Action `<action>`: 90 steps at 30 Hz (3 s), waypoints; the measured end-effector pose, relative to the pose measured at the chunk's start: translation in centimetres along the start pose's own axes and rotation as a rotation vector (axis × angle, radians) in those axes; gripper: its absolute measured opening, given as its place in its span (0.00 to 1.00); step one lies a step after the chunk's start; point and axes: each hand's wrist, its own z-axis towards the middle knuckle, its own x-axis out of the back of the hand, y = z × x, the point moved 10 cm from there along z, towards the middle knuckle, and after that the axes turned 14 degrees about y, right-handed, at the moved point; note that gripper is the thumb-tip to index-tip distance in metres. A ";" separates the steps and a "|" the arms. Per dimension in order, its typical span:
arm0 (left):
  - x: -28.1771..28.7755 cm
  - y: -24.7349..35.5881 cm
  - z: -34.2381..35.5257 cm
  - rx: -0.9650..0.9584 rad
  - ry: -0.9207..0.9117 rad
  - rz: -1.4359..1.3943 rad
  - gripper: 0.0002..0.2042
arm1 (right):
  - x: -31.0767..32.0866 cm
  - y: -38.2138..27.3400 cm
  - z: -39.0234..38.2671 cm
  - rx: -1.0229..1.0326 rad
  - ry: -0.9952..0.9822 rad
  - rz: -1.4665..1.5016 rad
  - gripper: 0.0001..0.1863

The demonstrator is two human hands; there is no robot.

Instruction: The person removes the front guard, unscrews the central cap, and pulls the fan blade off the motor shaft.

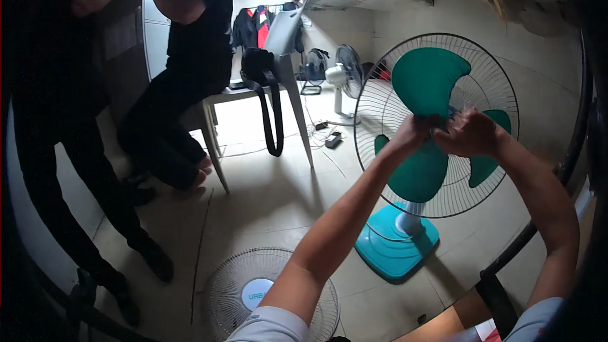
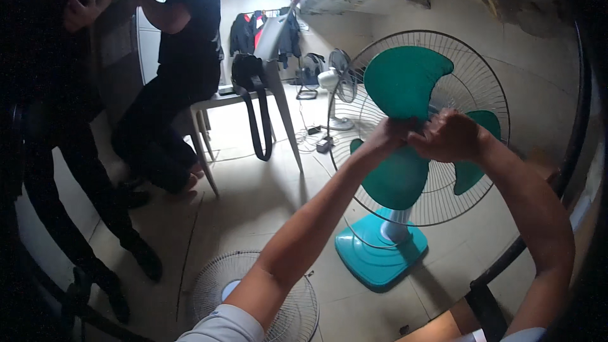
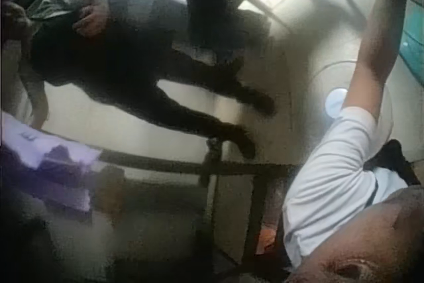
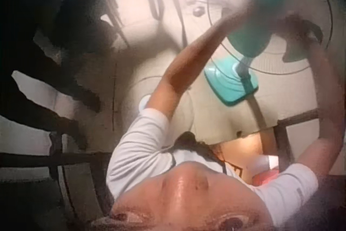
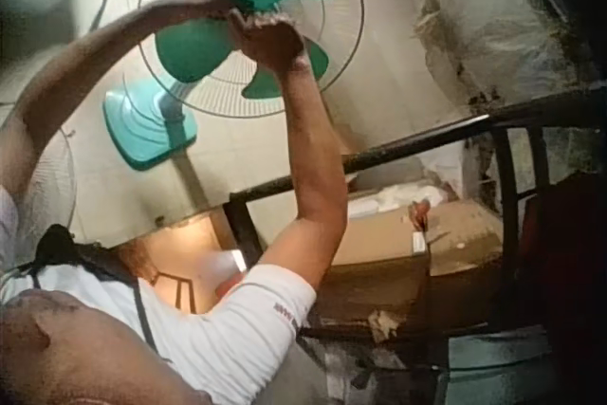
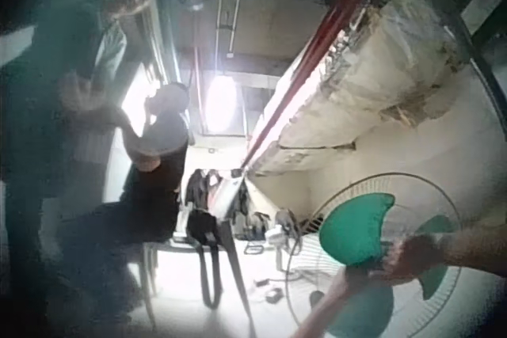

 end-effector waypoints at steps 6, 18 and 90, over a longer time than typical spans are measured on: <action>-0.4 -2.9 -2.0 0.208 0.123 -0.223 0.18 | 0.6 0.6 -1.8 -0.319 0.209 -0.116 0.10; -0.3 0.4 -2.1 0.175 0.174 -0.069 0.17 | 2.0 1.9 -0.9 -0.062 0.105 -0.145 0.24; -1.9 -2.8 -5.6 0.087 0.352 -0.528 0.25 | -0.7 2.1 -3.8 -1.007 -0.226 -0.009 0.23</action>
